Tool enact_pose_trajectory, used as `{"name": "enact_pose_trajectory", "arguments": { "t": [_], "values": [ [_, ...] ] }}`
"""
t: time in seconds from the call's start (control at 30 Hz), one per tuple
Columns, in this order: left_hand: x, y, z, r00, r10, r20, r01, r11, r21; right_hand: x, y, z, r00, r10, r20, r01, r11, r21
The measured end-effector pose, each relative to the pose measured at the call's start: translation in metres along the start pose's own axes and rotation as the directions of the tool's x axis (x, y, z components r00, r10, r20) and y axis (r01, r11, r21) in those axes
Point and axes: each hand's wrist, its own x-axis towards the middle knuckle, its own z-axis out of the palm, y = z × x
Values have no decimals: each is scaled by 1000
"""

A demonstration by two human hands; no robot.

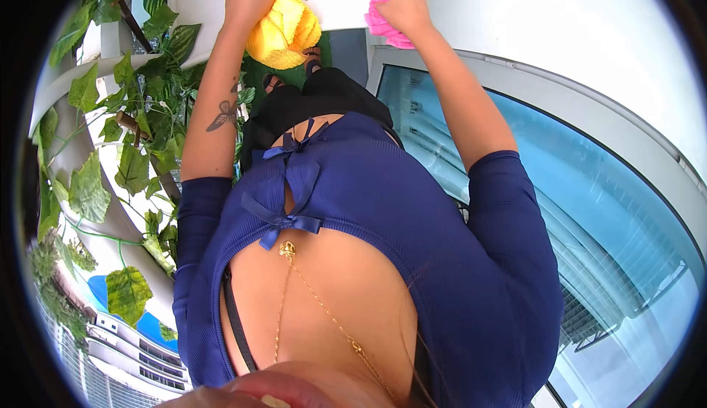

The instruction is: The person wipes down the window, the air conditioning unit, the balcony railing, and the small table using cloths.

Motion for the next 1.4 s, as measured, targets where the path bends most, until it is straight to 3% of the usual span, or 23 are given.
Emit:
{"name": "enact_pose_trajectory", "arguments": {
  "t": [0.1, 0.17, 0.6, 0.67, 0.83, 0.9, 0.97, 1.0, 1.03, 1.07, 1.1, 1.17, 1.23, 1.3, 1.33, 1.37, 1.4],
  "values": [
    [-1, 0, 0, 998, -53, 31, 53, 999, -10, -8, -5, 10, 1000, 3, -9, -2, 997, 83],
    [-1, -2, 1, 1000, 5, -8, -5, 1000, -1, -6, 6, 15, 984, -88, -152, 96, 994, 47],
    [0, 3, -2, 1000, -5, -3, 5, 999, -44, -11, 8, 13, 981, -87, -172, 82, 996, -37],
    [2, 7, -3, 999, -35, 31, 37, 997, -70, -16, -7, 19, 972, -171, -160, 176, 984, 23],
    [-2, 1, 0, 999, -22, 27, 23, 997, -73, -11, 32, 9, 964, -141, -224, 126, 989, -80],
    [3, -1, 0, 1000, -17, -1, 17, 997, -69, -4, 41, -10, 955, -137, -263, 127, 990, -54],
    [8, -2, -4, 992, -87, 88, 102, 978, -179, -4, 31, -27, 934, -132, -331, 134, 991, -16],
    [16, -2, -7, 995, -79, 64, 89, 981, -172, -9, 17, -33, 910, -99, -403, 169, 975, 141],
    [20, -1, -11, 972, -145, 185, 187, 954, -233, -16, 1, -35, 887, -51, -460, 208, 932, 297],
    [23, -1, -15, 927, -199, 317, 290, 917, -274, -21, -18, -25, 881, -150, -450, 314, 894, 318],
    [31, -4, -19, 932, -190, 309, 275, 926, -260, -23, -44, -7, 859, -245, -450, 417, 843, 338],
    [57, -11, -24, 907, -139, 398, 165, 986, -32, -25, -94, 43, 756, -506, -414, 609, 777, 162],
    [65, 4, -36, 897, -120, 424, 113, 993, 42, -16, -120, 64, 644, -537, -544, 659, 751, 39],
    [77, 12, -44, 893, -100, 439, 53, 992, 118, 18, -85, 48, 620, -621, -481, 763, 620, 183],
    [76, 10, -45, 897, -111, 427, 69, 991, 112, 39, -53, 36, 592, -635, -496, 738, 675, 17],
    [75, 10, -46, 901, -125, 416, 88, 990, 107, 64, -17, 24, 698, -540, -471, 603, 798, -21],
    [74, 14, -46, 873, -186, 451, 155, 982, 104, 90, 25, 6, 704, -518, -486, 531, 838, -125]
  ]
}}
